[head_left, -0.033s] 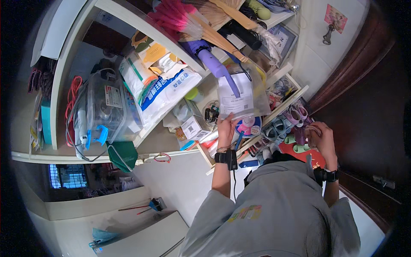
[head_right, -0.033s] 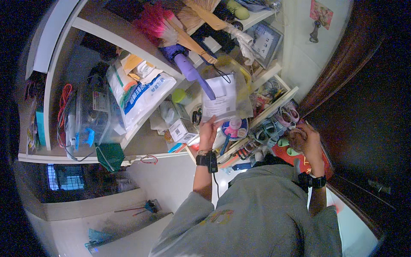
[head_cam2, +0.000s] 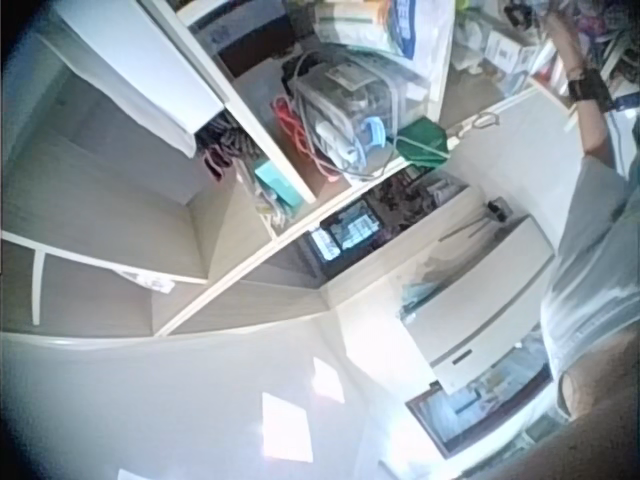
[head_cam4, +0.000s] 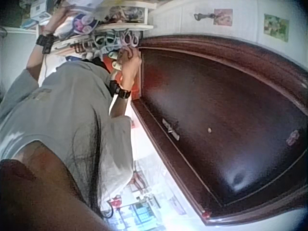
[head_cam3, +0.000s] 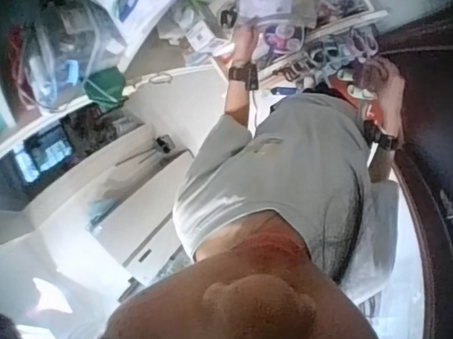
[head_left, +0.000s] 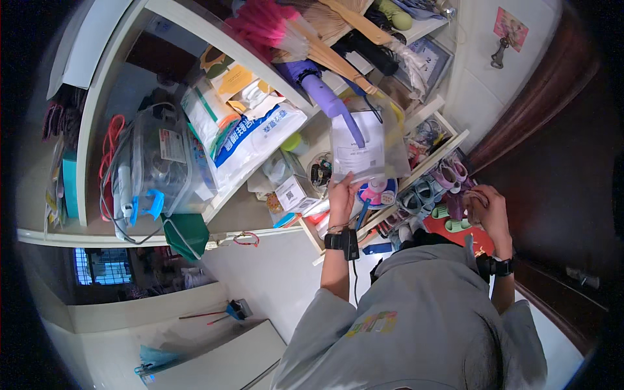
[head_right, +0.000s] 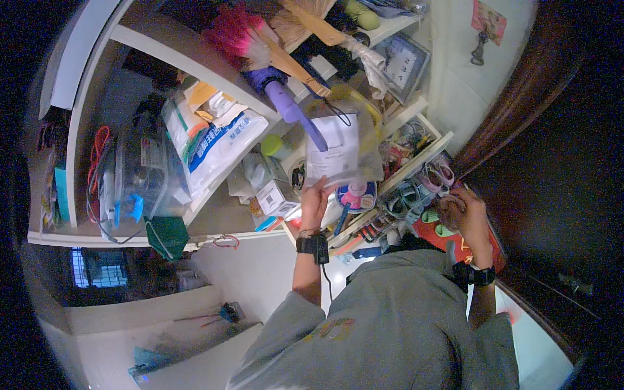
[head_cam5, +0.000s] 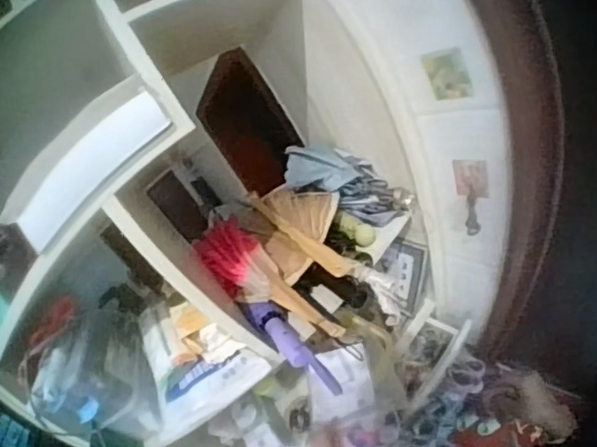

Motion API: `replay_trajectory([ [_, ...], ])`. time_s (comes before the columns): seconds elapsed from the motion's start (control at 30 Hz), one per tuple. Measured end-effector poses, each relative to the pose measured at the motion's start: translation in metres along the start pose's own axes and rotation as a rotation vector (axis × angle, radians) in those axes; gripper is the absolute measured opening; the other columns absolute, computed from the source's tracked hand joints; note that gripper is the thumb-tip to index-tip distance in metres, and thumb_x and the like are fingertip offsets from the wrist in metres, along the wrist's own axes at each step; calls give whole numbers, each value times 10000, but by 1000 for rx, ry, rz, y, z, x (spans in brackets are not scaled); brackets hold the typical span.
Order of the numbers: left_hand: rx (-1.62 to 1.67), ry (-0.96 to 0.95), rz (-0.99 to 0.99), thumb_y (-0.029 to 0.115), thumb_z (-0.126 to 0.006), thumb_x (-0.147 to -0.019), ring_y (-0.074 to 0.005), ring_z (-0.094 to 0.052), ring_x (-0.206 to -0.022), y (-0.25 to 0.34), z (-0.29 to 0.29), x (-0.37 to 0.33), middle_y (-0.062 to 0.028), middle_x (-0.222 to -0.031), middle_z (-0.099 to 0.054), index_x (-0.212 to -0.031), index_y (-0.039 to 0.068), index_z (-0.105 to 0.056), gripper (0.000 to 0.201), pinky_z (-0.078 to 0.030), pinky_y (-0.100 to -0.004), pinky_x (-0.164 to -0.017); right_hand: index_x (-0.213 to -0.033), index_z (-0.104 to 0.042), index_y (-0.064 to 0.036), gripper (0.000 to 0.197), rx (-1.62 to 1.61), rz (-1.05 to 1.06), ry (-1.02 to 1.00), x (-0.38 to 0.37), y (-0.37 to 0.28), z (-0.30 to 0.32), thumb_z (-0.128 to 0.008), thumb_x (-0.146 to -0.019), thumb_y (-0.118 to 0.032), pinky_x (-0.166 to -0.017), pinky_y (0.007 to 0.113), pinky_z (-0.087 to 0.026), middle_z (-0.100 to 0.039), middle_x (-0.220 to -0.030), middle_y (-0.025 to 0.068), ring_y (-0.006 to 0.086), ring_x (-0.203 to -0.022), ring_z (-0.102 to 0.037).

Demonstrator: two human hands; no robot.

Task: Gathering laundry from bins and loading them into a top-loading washing machine.

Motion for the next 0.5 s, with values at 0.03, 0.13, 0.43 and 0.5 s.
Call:
replay_trajectory([
  [0.03, 2, 4, -4, -25, -489, -830, -233, -559, -944, 6, 3, 7, -128, -1084, -535, -1130, -31, -448, 302, -529, -368, -748, -906, -579, 25, 193, -2, 4, 5, -1, 3, -1, -539, -718, 23, -678, 291, -450, -583, -835, 155, 239, -758, -594],
  [0.13, -352, 51, 7, -23, -494, -832, -222, -564, -929, 20, 24, 39, -128, -1066, -543, -1124, -30, -455, 296, -533, -338, -714, -907, -578, 17, 201, -43, 7, -13, -6, 4, -5, -565, -707, 14, -674, 310, -458, -591, -821, 165, 259, -762, -601],
  [0.43, 24, 261, 30, -26, -505, -830, -205, -571, -929, 24, 86, 136, -118, -1064, -558, -1136, -52, -451, 312, -503, -296, -760, -932, -583, -4, 212, -273, 67, -389, -47, 30, -93, -587, -785, -157, -726, 290, -465, -615, -828, 95, 177, -812, -594],
  [0.5, 37, 318, 40, -9, -523, -825, -173, -574, -844, 25, 87, 158, -92, -995, -572, -1101, -26, -477, 280, -496, -263, -691, -888, -583, -7, 303, -413, 82, -556, -66, 26, -127, -581, -819, -303, -704, 279, -451, -610, -798, 75, 138, -807, -564],
])
Point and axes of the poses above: each hand's wrist, its own x-axis away from the middle knuckle, its own z-axis out of the back of the hand, y = z × x, the point moved 7 cm from there along -x, towards the middle knuckle
